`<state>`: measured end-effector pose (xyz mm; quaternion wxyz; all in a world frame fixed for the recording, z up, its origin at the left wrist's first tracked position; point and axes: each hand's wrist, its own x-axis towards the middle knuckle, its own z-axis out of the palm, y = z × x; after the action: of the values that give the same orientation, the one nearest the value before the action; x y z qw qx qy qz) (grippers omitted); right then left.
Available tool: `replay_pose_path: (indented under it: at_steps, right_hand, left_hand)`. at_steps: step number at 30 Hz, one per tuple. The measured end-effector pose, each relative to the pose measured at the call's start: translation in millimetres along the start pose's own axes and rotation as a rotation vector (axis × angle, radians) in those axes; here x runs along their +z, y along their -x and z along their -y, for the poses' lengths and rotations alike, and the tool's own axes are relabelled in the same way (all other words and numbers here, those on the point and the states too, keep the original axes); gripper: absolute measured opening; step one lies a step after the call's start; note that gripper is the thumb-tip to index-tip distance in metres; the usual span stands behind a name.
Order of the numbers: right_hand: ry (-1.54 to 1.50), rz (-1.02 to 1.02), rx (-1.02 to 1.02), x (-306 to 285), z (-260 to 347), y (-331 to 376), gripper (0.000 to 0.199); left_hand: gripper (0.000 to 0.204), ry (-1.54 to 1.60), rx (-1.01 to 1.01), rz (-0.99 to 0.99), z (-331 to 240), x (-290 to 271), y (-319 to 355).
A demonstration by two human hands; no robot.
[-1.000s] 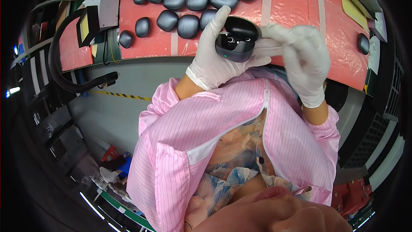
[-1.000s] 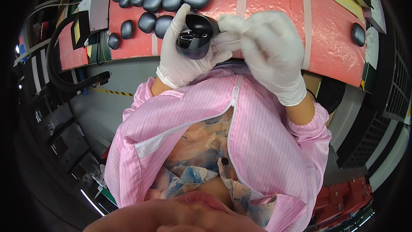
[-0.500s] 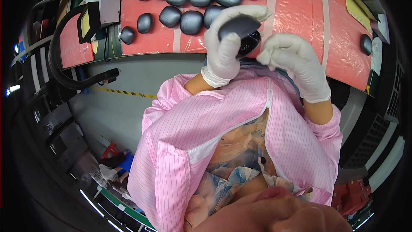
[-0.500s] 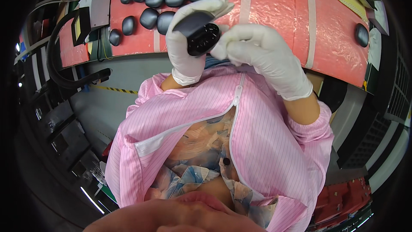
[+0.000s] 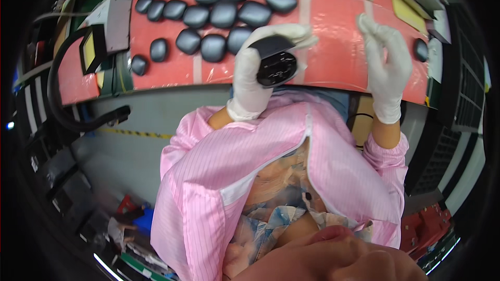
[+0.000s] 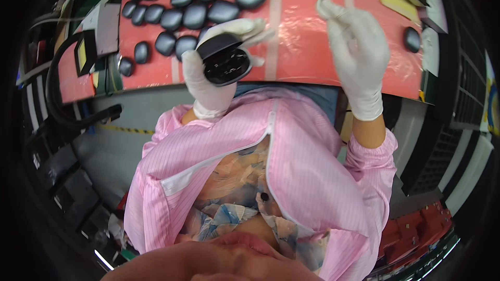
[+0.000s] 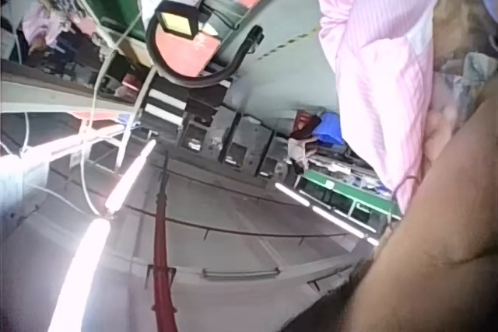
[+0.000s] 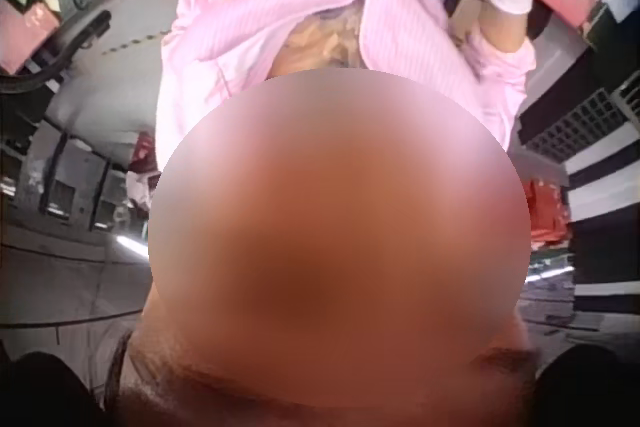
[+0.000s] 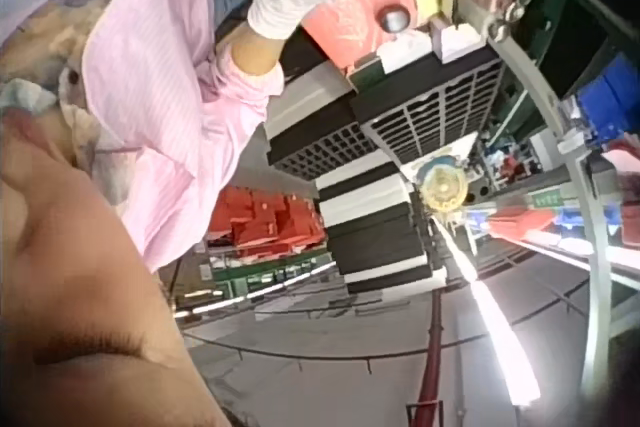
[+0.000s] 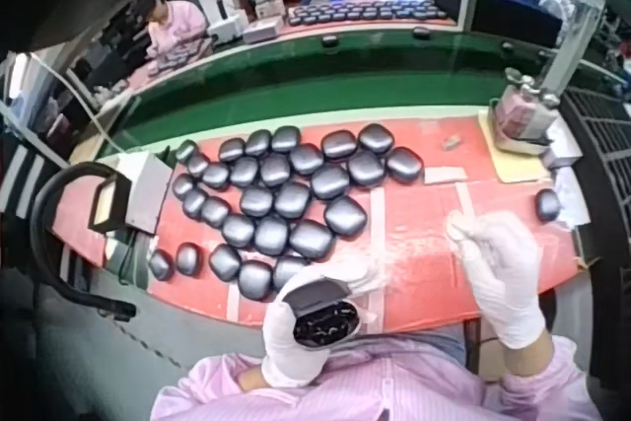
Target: Wiping and inspecting small black electronic cases at a factory workstation.
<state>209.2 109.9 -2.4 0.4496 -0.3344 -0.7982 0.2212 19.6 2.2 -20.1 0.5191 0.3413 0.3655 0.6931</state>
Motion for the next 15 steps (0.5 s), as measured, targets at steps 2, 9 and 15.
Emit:
replay_pose_path:
  at_steps: [2,9,15]
  right_hand:
    - [0.21,-0.098,-0.002,-41.1,-38.6,-34.5,0.02]
    - [0.926,-0.103,0.178,-138.0,-166.9,-130.9,0.014]
    - [0.897,0.227,0.132,-152.0,-186.5,-157.1,0.036]
  left_hand:
    - [0.082,0.072,-0.144,0.024,-6.3,-2.3,2.3]
    - [0.083,0.23,-0.263,-0.069,-1.7,4.4,-10.3]
    - [0.079,0.194,-0.133,-0.026,-5.7,6.0,-19.3]
